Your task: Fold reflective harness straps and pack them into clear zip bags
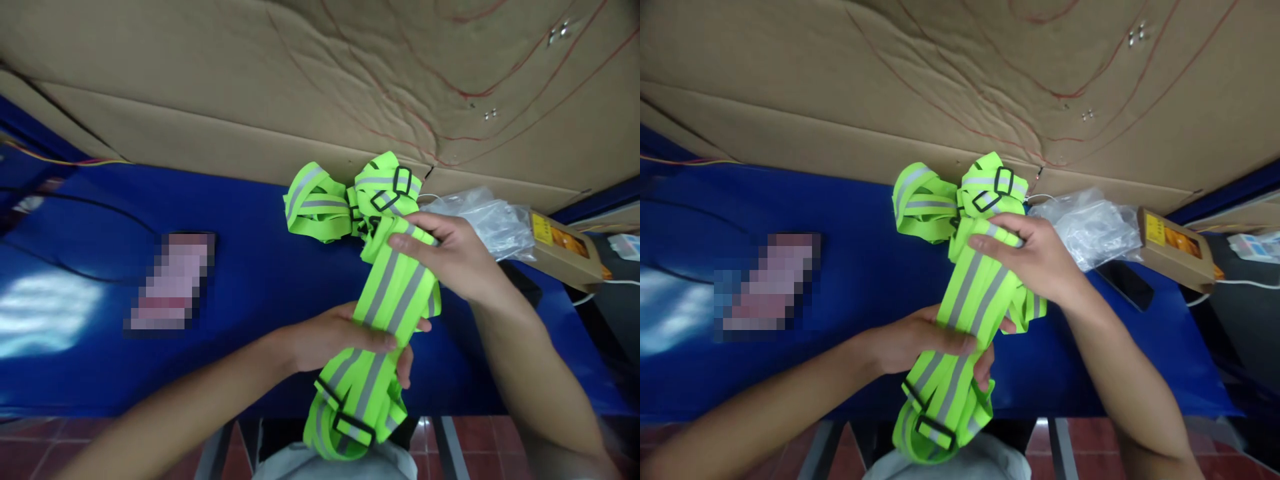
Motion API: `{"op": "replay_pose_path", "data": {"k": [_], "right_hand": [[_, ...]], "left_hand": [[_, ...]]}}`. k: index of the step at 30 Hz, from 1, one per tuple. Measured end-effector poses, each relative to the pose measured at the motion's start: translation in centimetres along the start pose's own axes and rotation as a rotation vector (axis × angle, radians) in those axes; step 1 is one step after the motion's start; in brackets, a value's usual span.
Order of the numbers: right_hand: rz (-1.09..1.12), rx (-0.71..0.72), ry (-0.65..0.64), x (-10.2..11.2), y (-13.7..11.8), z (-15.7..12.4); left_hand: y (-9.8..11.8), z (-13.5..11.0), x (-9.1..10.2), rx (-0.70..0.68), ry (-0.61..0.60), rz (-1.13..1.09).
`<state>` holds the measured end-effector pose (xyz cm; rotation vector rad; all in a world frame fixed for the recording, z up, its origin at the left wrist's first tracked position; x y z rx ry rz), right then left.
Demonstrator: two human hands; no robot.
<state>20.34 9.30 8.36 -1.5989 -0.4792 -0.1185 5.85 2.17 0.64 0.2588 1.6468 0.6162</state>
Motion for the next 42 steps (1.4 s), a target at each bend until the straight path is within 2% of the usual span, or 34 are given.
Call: {"op": "replay_pose_path", "data": {"k": [3,6,8,11,14,18,20,23,26,28,30,32,35,38,40,42], "right_hand": [[0.117,-0.153,-0.151,-0.3,1.0,-0.1],[0.277,-0.312,-0.274,-1.7,2.2,-0.2],[0.339,-0.363,-0.331,-2.9,2.8,0.0],[0.288,-0.293,-0.342,-3.6,3.0,0.5],[0.134,-0.185,-0.315,-3.1,2.6,0.8],[0.034,-0.141,-0.509,-3.3,2.0,-0.1],[-0.004,-0.084,-0.561,-3.7,1.8,-0.6],[-0.053,-0.034,-0.465,-4.1,1.7,-0.6],[-0.102,0.017,-0.268,-3.9,1.1,-0.3],[-0.142,0.074,-0.145,-3.4,0.3,-0.3],[-0.136,0.106,-0.072,-2.8,-0.2,-0.4],[-0.026,0.066,-0.079,-2.4,0.0,-0.4],[0.186,-0.084,-0.136,-2.3,1.4,-0.1],[0.247,-0.197,-0.07,-2.0,2.9,0.5],[0.255,-0.21,-0.059,-2.0,3.4,0.8],[0.231,-0.151,-0.082,-2.3,3.1,0.9]], "left_hand": [[0.1,0.1,0.1,-0.021,0.016,0.123],[0.3,0.0,0.0,-0.012,0.032,0.202],[0.6,-0.1,0.0,-0.027,0.059,0.248],[1.2,-0.2,0.1,-0.072,0.105,0.305],[1.4,-0.3,0.1,-0.039,0.136,0.303],[2.1,-0.2,0.6,-0.079,0.214,0.299],[2.6,-0.1,0.7,-0.129,0.201,0.328],[2.9,0.0,0.8,-0.136,0.179,0.269],[3.3,-0.3,1.3,-0.121,0.325,0.243],[3.7,-0.7,1.6,-0.1,0.419,0.338],[4.1,-1.0,1.8,-0.083,0.452,0.456],[4.2,-1.0,2.1,-0.069,0.417,0.532],[4.3,-0.8,2.4,-0.059,0.344,0.566],[4.5,-0.8,2.6,-0.085,0.377,0.577],[4.5,-0.8,2.5,-0.104,0.396,0.52],[4.4,-0.7,2.3,-0.113,0.395,0.45]]}}
Point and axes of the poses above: each hand's wrist, its own z-axis towards the middle knuckle, its own x-axis out of the back of the hand, y = z × x, the point moved 5 cm from there along z, towards the middle knuckle, and after that the axes turned 3 degrees about -y, right-handed, at the moved point
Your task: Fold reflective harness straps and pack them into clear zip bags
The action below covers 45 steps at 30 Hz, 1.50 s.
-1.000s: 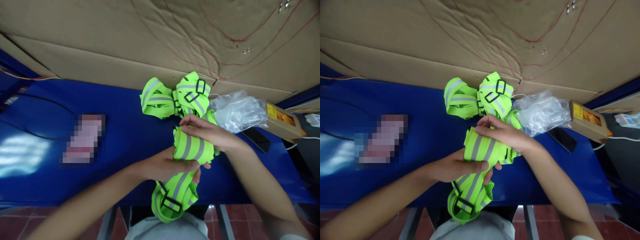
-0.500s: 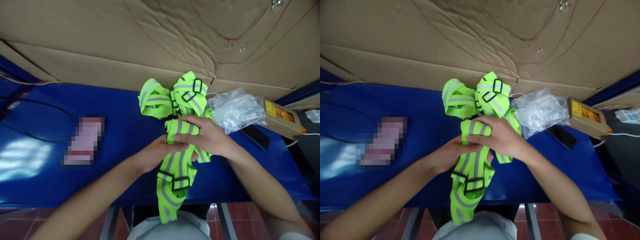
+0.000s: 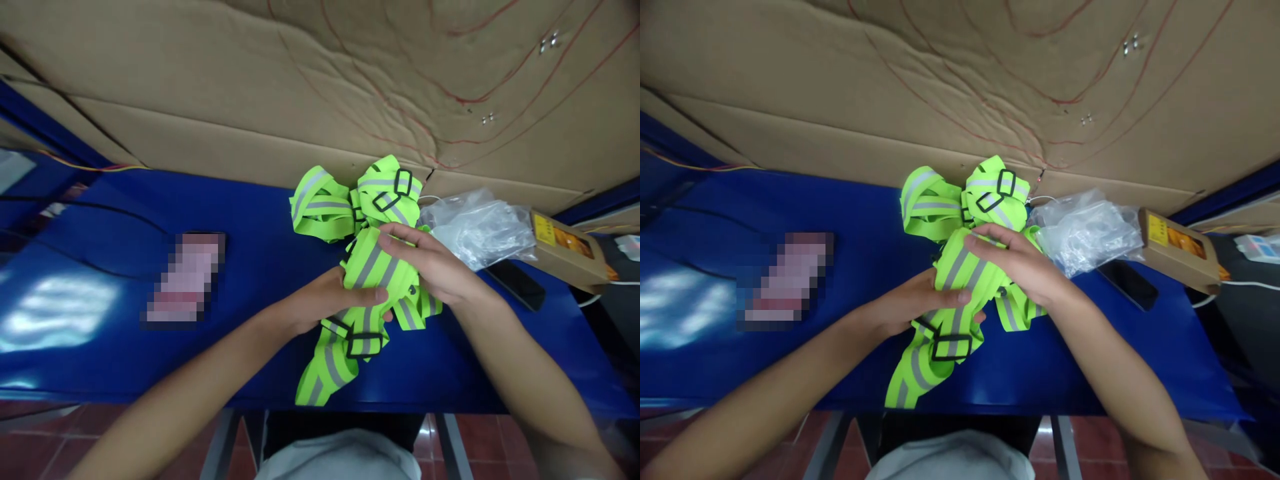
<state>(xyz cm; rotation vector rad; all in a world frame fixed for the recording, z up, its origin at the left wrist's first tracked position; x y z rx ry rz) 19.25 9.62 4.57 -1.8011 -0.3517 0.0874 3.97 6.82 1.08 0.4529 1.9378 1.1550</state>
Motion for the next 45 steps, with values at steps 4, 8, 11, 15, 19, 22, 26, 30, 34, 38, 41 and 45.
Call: {"op": "replay_pose_path", "data": {"k": [4,8,11,15,19,22,26,30,34,38,41,45], "right_hand": [[-0.265,0.303,0.058,-0.5,-2.1,-0.5],[-0.354,0.419,0.051,-1.0,-3.8,-1.3],[-0.29,0.426,0.158,-0.3,-3.9,-2.5],[-0.27,0.686,0.511,0.9,-1.9,-6.4],[-0.638,0.896,0.234,-2.0,1.7,-8.5],[-0.747,0.927,0.166,-3.4,2.8,-8.7],[-0.822,0.856,0.097,-4.1,2.5,-8.4],[-0.907,0.804,0.061,-4.3,2.6,-8.4],[-0.954,0.815,0.033,-4.5,2.9,-8.5],[-1.036,0.727,0.032,-4.5,3.4,-8.1],[-1.068,0.539,0.146,-3.8,4.3,-7.5],[-0.716,0.337,0.113,-3.6,5.6,-6.9]], "left_hand": [[0.0,0.1,0.0,-0.079,0.083,-0.047],[-0.3,0.0,0.2,-0.144,0.174,-0.057],[-0.4,-0.3,0.3,-0.108,0.171,-0.093],[0.4,-1.0,1.0,-0.139,0.186,-0.219],[0.5,-1.1,1.5,-0.114,0.17,-0.316],[-0.1,-1.0,1.8,-0.051,0.184,-0.396],[-0.1,-0.8,2.3,-0.055,0.292,-0.436],[0.0,-0.7,2.3,-0.024,0.421,-0.467],[0.0,-0.8,2.7,0.03,0.538,-0.474],[0.3,-0.5,3.7,-0.027,0.619,-0.48],[0.1,-0.1,3.5,-0.07,0.567,-0.498],[-0.7,0.0,2.3,-0.032,0.497,-0.494]]}}
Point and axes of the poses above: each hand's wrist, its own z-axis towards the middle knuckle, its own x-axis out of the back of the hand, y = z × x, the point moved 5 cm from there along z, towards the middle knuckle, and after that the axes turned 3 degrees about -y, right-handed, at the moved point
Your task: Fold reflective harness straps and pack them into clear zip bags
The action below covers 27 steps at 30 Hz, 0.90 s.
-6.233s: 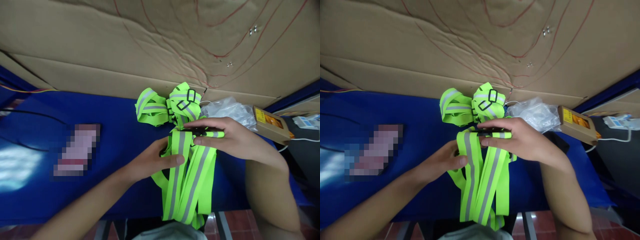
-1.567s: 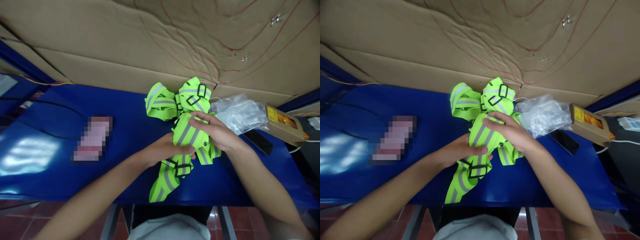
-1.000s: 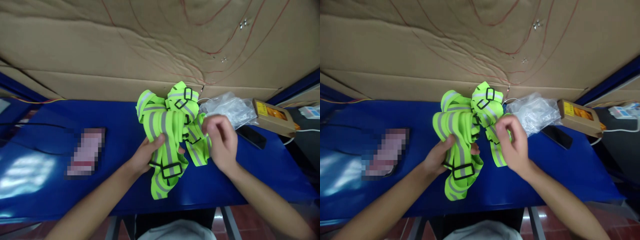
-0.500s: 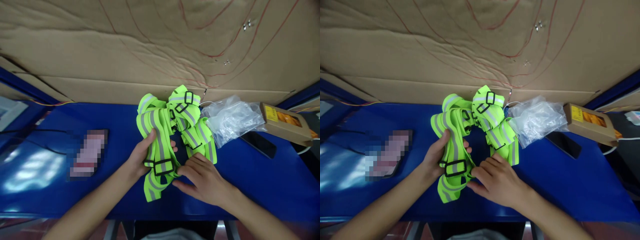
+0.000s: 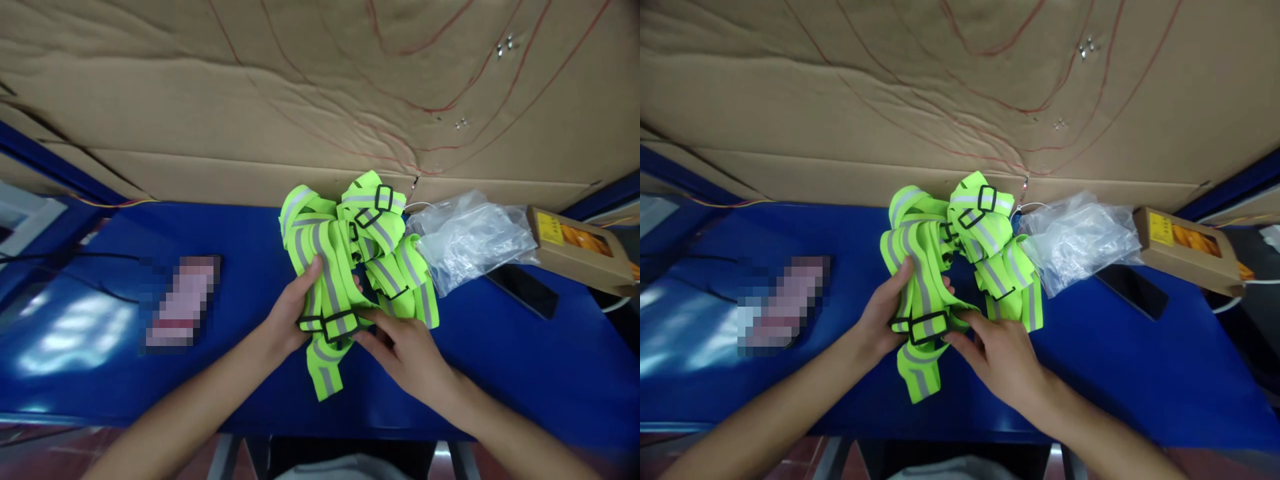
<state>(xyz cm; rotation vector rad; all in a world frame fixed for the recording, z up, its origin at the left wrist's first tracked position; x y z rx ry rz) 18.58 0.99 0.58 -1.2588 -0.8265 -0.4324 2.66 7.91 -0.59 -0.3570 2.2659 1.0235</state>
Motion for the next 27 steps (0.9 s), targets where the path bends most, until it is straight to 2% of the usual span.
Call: {"op": "replay_pose_path", "data": {"k": [3,6,9,11,13,16,18,21,24,27], "right_hand": [[0.319,-0.06,-0.006,-0.1,0.3,0.0],[0.473,0.013,-0.011,0.8,-0.2,0.0],[0.474,0.187,-0.014,2.1,-1.2,-0.1],[0.406,0.216,-0.002,2.6,-1.3,-0.1],[0.36,0.117,-0.028,2.4,-0.6,0.1],[0.369,-0.056,-0.183,1.2,0.5,0.3],[0.398,-0.078,-0.217,0.8,0.9,0.3],[0.35,-0.008,-0.027,1.6,0.9,0.1],[0.083,0.174,0.169,2.2,-0.1,-0.3],[-0.156,0.311,0.242,1.9,-1.1,-0.8]], "left_hand": [[0.2,-0.2,0.3,-0.013,0.09,0.002],[1.9,-0.1,1.1,-0.123,0.218,-0.002],[3.5,0.1,1.4,-0.196,0.243,-0.007],[4.0,0.1,1.3,-0.206,0.228,-0.012],[4.0,0.0,1.1,-0.2,0.198,-0.027],[3.6,-0.1,0.8,-0.185,0.135,-0.046],[3.6,-0.1,0.9,-0.193,0.132,-0.038],[3.8,-0.3,1.0,-0.248,0.161,-0.037],[3.7,-0.3,0.9,-0.252,0.153,-0.055],[3.3,-0.2,0.7,-0.208,0.132,-0.057]]}}
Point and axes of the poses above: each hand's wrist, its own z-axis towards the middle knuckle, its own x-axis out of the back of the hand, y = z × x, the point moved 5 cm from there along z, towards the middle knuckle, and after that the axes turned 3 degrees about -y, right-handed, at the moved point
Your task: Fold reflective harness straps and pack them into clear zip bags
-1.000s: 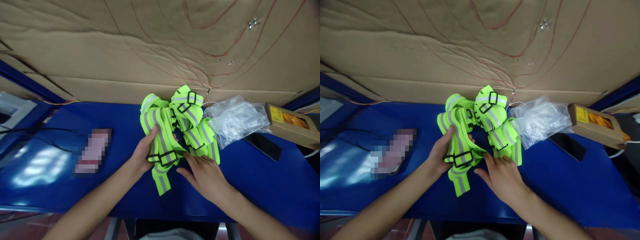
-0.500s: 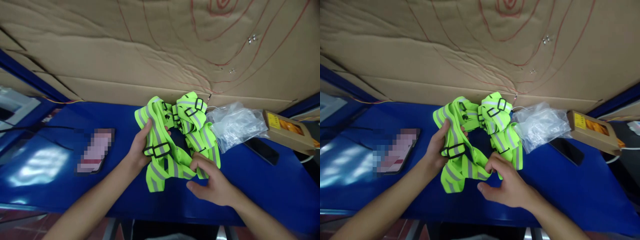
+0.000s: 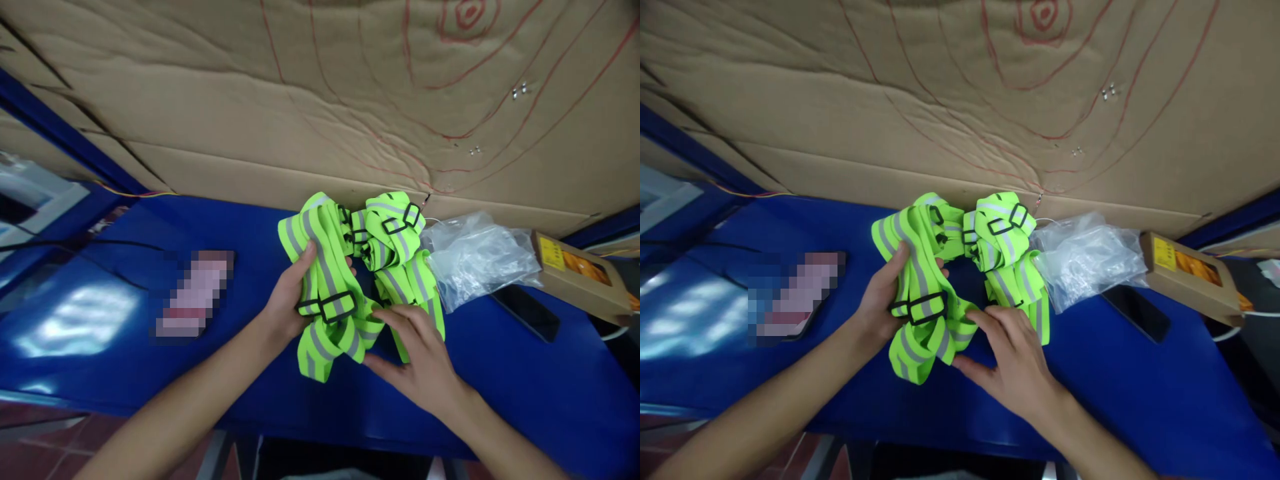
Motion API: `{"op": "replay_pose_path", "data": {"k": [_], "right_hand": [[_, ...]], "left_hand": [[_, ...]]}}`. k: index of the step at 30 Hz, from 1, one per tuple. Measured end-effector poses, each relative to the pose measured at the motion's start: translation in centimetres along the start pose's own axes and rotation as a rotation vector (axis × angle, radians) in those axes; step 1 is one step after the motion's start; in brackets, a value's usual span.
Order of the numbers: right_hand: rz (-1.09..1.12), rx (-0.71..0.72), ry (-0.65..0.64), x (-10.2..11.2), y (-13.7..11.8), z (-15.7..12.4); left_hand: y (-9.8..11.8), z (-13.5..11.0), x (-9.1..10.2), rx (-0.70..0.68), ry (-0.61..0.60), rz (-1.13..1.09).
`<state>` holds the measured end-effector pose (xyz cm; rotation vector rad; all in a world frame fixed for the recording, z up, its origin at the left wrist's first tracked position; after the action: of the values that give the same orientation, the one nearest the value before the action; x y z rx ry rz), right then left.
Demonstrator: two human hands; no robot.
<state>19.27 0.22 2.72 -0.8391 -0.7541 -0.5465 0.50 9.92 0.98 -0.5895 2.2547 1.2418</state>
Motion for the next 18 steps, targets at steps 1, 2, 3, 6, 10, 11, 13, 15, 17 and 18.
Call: {"op": "replay_pose_path", "data": {"k": [1,2,3,6,10,11,13,15,17,18], "right_hand": [[-0.033,0.017,0.01,0.0,-0.2,0.0],[-0.051,0.026,0.024,0.0,-0.3,-0.1],[-0.057,0.04,0.039,0.0,-0.5,-0.1],[-0.044,0.101,0.103,0.4,-1.3,0.0],[0.123,0.128,0.02,0.3,-2.0,0.2],[0.167,0.136,-0.021,0.2,-2.1,0.2],[0.237,0.146,-0.112,0.0,-2.2,0.2],[0.278,0.091,-0.219,-0.1,-1.9,0.1],[0.284,-0.058,-0.32,-0.3,-1.0,0.1],[0.269,-0.139,-0.354,-0.4,-0.5,0.0]], "left_hand": [[-0.1,0.0,0.0,0.009,-0.009,0.0],[-0.3,0.0,-0.1,0.021,-0.023,0.001],[-0.5,0.0,-0.1,0.038,-0.041,0.003],[-1.2,-0.2,-0.3,0.095,-0.093,0.015],[-1.5,-0.4,-0.2,0.108,-0.067,0.037],[-1.5,-0.3,-0.2,0.111,-0.054,0.041],[-1.4,-0.2,0.0,0.119,-0.03,0.044],[-1.3,0.1,0.1,0.12,-0.018,0.043],[-1.4,0.3,0.2,0.116,-0.031,0.042],[-1.5,0.3,0.2,0.114,-0.048,0.042]]}}
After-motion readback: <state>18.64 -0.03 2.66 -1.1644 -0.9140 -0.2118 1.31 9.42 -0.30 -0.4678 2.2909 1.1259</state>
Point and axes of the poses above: each hand's wrist, its own z-axis towards the middle knuckle, its own x-axis out of the back of the hand, y = z × x, the point moved 5 cm from there along z, towards the middle knuckle, and after that the axes turned 3 degrees about -y, right-handed, at the moved point
